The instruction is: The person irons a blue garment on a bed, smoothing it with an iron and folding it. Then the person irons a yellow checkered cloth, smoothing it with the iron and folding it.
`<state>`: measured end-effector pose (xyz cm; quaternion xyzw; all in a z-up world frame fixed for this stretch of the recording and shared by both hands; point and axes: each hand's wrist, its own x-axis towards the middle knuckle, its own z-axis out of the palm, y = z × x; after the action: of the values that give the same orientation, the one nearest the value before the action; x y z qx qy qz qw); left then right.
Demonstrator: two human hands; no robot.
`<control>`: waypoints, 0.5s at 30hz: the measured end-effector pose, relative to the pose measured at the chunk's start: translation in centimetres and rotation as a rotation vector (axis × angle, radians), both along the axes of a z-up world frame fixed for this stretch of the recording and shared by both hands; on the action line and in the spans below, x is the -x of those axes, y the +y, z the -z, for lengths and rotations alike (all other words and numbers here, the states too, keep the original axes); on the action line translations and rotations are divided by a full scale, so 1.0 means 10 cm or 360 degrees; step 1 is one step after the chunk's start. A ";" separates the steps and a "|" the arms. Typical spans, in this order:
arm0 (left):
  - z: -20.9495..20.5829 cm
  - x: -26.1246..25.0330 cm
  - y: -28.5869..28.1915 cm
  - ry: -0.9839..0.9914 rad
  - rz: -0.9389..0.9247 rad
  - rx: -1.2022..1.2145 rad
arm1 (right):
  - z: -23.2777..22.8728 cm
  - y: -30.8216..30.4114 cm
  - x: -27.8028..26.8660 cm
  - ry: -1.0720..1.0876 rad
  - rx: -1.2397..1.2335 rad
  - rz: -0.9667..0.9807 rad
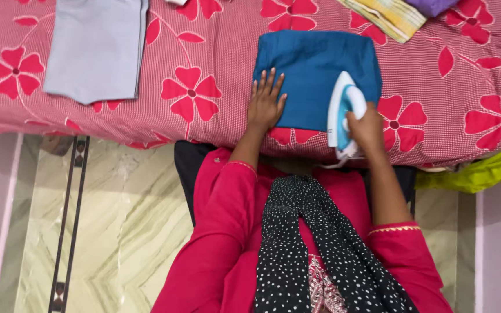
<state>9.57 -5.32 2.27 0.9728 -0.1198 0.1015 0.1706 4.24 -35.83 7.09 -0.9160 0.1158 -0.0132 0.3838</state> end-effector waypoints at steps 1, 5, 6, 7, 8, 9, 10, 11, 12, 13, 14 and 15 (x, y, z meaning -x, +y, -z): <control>0.00 0.00 0.00 0.0012 -0.0007 -0.0011 | -0.03 -0.11 0.04 -0.0108 0.0081 -0.0049; -0.04 -0.01 -0.01 0.0013 -0.0017 -0.0015 | -0.25 -0.32 0.18 -0.0002 -0.0141 0.0065; -0.04 0.00 0.00 0.0004 -0.0017 -0.0009 | -0.30 -0.33 0.21 0.0005 -0.0180 0.0078; -0.05 0.00 0.01 -0.0002 -0.0019 -0.0009 | -0.33 -0.31 0.22 0.0012 -0.0223 0.0082; -0.05 0.00 0.01 -0.0007 -0.0021 -0.0009 | -0.37 -0.31 0.20 0.0018 -0.0238 0.0077; -0.04 0.01 0.00 -0.0006 -0.0016 -0.0010 | -0.42 -0.32 0.21 0.0030 -0.0252 0.0079; -0.03 0.02 0.00 -0.0016 -0.0019 -0.0011 | -0.46 -0.31 0.22 0.0042 -0.0267 0.0081; -0.02 0.00 0.00 -0.0032 -0.0018 -0.0010 | -0.51 -0.30 0.23 0.0027 -0.0261 0.0083; -0.03 -0.01 -0.01 -0.0048 -0.0017 -0.0008 | -0.58 -0.27 0.25 0.0012 -0.0256 0.0086; -0.04 -0.02 -0.02 0.0006 -0.0024 -0.0046 | -0.69 -0.26 0.24 -0.0008 -0.0244 0.0079; -0.06 0.00 -0.03 0.0060 -0.0031 -0.0083 | -0.81 -0.22 0.30 -0.0035 -0.0239 0.0096; -0.11 -0.07 -0.02 0.0096 -0.0044 -0.0124 | -0.95 -0.14 0.34 -0.0080 -0.0240 0.0107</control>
<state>10.26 -5.47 3.33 0.9828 -0.1050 0.0699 0.1347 0.82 -37.26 16.63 -0.8795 0.1375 -0.0403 0.4537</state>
